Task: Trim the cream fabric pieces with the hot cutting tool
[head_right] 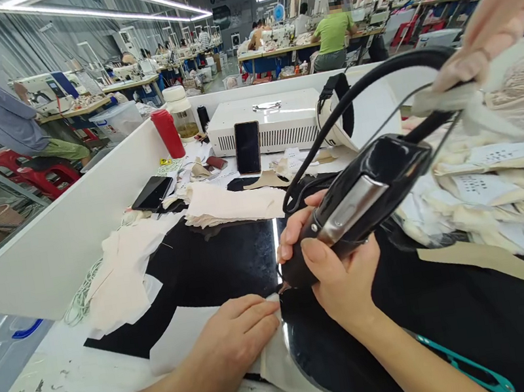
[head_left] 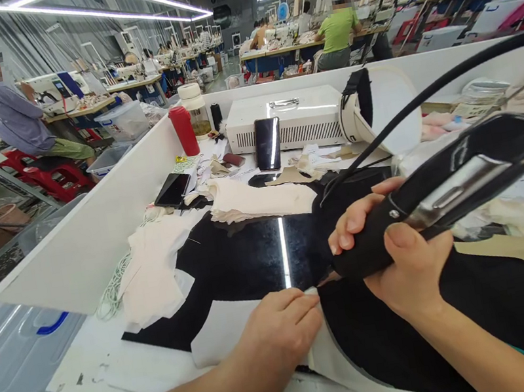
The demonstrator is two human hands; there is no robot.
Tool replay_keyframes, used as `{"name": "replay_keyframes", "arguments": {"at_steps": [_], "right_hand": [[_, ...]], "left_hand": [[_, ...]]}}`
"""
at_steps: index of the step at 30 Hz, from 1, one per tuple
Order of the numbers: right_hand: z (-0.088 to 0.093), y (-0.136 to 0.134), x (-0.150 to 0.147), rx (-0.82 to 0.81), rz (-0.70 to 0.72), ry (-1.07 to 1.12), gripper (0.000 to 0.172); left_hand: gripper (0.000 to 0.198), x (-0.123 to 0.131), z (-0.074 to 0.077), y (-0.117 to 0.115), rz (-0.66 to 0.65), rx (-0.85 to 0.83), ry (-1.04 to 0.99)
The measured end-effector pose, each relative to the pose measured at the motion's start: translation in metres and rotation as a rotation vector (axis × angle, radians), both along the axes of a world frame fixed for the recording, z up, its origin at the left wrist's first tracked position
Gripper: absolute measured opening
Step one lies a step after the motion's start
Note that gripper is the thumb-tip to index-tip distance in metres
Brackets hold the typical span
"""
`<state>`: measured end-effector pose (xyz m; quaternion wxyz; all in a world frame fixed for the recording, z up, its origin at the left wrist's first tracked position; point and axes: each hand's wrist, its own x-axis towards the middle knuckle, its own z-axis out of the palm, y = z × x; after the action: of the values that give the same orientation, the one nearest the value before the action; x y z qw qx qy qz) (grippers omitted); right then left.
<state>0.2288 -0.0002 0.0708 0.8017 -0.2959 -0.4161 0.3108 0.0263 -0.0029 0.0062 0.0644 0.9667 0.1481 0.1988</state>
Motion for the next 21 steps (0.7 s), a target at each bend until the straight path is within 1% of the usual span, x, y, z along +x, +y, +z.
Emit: {"name": "replay_keyframes", "arguments": {"at_steps": [4, 8, 15, 21], "right_hand": [[-0.0023, -0.0017, -0.0017, -0.022, 0.002, -0.017, 0.046], [-0.0043, -0.0026, -0.0032, -0.004, -0.002, -0.015, 0.044], [-0.0061, -0.0014, -0.0035, -0.009, 0.005, -0.024, 0.035], [-0.0071, -0.0014, -0.0054, 0.034, 0.007, -0.013, 0.040]], "left_hand": [[0.034, 0.0014, 0.0010, 0.0013, -0.014, 0.051, -0.059], [0.038, 0.0033, 0.0026, 0.0019, -0.011, 0.094, -0.144], [0.038, 0.0035, 0.0042, 0.0012, -0.005, 0.121, -0.151], [0.040, 0.0042, 0.0037, 0.0006, 0.004, 0.145, -0.162]]}}
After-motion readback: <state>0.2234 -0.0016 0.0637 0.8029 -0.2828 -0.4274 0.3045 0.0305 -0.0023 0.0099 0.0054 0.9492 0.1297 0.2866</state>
